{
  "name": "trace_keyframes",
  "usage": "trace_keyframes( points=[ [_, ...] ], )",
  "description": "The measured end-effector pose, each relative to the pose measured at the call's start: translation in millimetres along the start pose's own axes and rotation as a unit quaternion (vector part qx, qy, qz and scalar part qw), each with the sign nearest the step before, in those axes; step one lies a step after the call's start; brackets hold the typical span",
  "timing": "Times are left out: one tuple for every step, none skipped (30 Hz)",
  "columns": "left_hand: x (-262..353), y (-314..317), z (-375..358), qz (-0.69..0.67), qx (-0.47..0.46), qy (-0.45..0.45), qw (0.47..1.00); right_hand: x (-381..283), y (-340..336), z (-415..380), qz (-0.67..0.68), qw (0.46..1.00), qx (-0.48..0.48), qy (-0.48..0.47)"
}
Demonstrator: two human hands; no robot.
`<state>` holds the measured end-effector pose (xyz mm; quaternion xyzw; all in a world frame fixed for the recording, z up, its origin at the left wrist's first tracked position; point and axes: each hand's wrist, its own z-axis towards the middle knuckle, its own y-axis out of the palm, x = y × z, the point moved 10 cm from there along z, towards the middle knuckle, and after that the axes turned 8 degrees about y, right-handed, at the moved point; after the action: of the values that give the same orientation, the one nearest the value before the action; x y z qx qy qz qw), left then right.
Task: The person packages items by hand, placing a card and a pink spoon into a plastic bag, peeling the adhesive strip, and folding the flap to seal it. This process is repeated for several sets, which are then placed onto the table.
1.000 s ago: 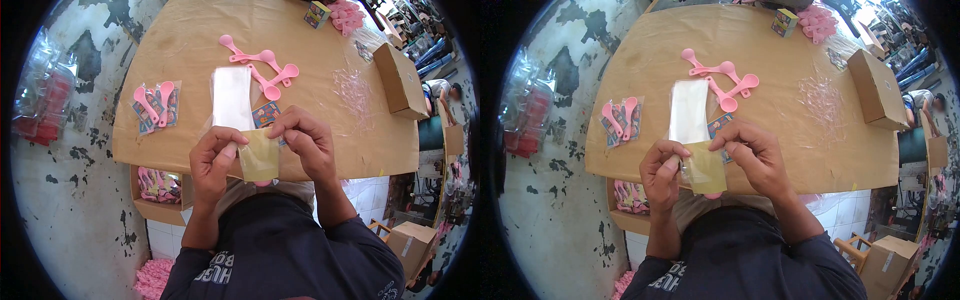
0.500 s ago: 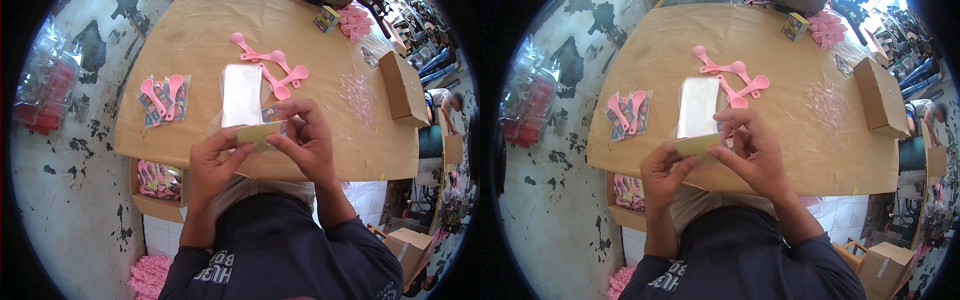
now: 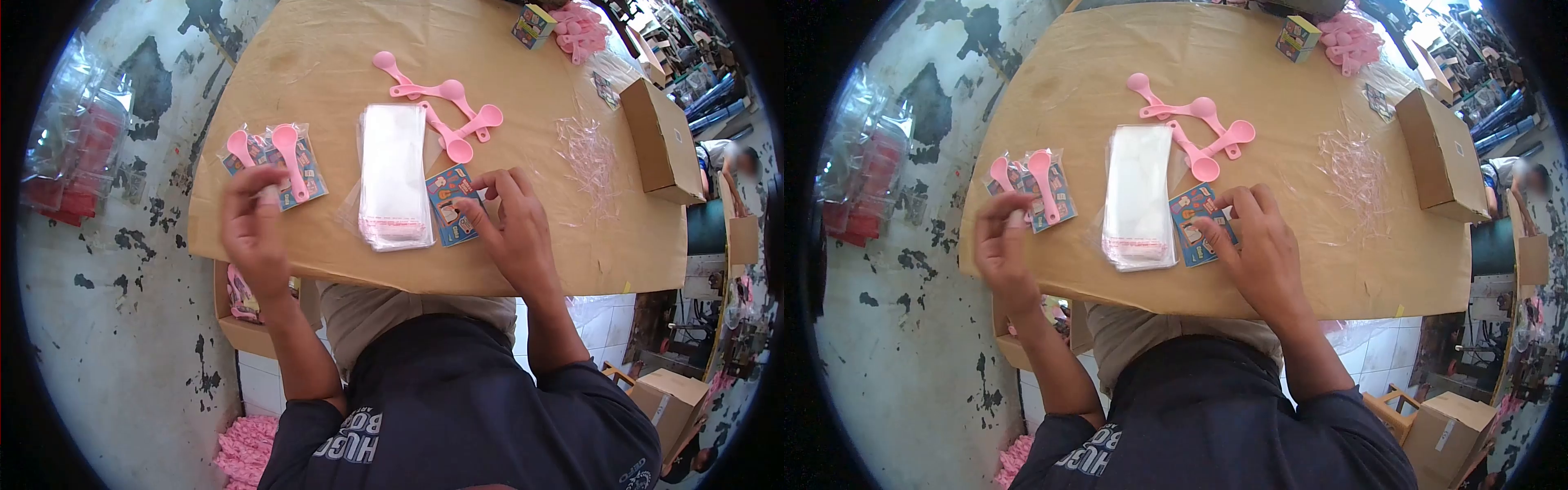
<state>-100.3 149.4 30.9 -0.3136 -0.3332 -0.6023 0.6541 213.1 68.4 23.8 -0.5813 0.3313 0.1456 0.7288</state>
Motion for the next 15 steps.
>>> trace_keyframes(
  points=[
    [-5, 15, -4, 0.020, -0.007, -0.030, 0.999, 3, 5, -1, 0.000, 1.000, -0.003, -0.001],
    [-4, 24, -5, 0.021, -0.004, -0.031, 0.999, 7, 9, -3, -0.032, 0.999, 0.010, 0.002],
    [-7, 44, -7, 0.087, -0.075, -0.056, 0.992, 9, 11, -3, -0.064, 0.998, 0.023, 0.005],
    [-12, 61, -10, 0.152, -0.145, -0.080, 0.974, 10, 13, -2, -0.065, 0.998, 0.024, 0.003],
    [-11, 68, -9, 0.151, -0.146, -0.079, 0.974, 11, 14, -1, -0.068, 0.997, 0.020, 0.003],
    [-12, 75, -9, 0.202, -0.161, -0.080, 0.963, 12, 15, -1, -0.072, 0.997, 0.018, 0.005],
    [-14, 80, -7, 0.251, -0.177, -0.080, 0.948, 14, 13, 0, -0.071, 0.997, 0.021, 0.007],
    [-15, 84, -6, 0.250, -0.181, -0.077, 0.948, 17, 13, 2, -0.059, 0.998, 0.009, 0.017],
    [-21, 87, -6, 0.258, -0.192, -0.086, 0.943, 20, 14, 3, -0.047, 0.999, -0.005, 0.026],
    [-25, 90, -7, 0.266, -0.202, -0.095, 0.938, 22, 14, 4, -0.046, 0.999, -0.003, 0.029],
    [-24, 91, -7, 0.265, -0.204, -0.094, 0.938, 24, 13, 4, -0.034, 0.999, 0.005, 0.025],
    [-28, 90, -8, 0.261, -0.195, -0.120, 0.938, 26, 12, 5, -0.023, 0.999, 0.013, 0.021],
    [-32, 88, -10, 0.256, -0.186, -0.147, 0.937, 29, 11, 5, -0.022, 0.999, 0.014, 0.023],
    [-31, 89, -10, 0.256, -0.188, -0.145, 0.937, 31, 10, 6, -0.007, 0.999, 0.020, 0.028],
    [-33, 87, -11, 0.242, -0.175, -0.158, 0.941, 33, 8, 6, 0.007, 0.999, 0.026, 0.031]
  ],
)
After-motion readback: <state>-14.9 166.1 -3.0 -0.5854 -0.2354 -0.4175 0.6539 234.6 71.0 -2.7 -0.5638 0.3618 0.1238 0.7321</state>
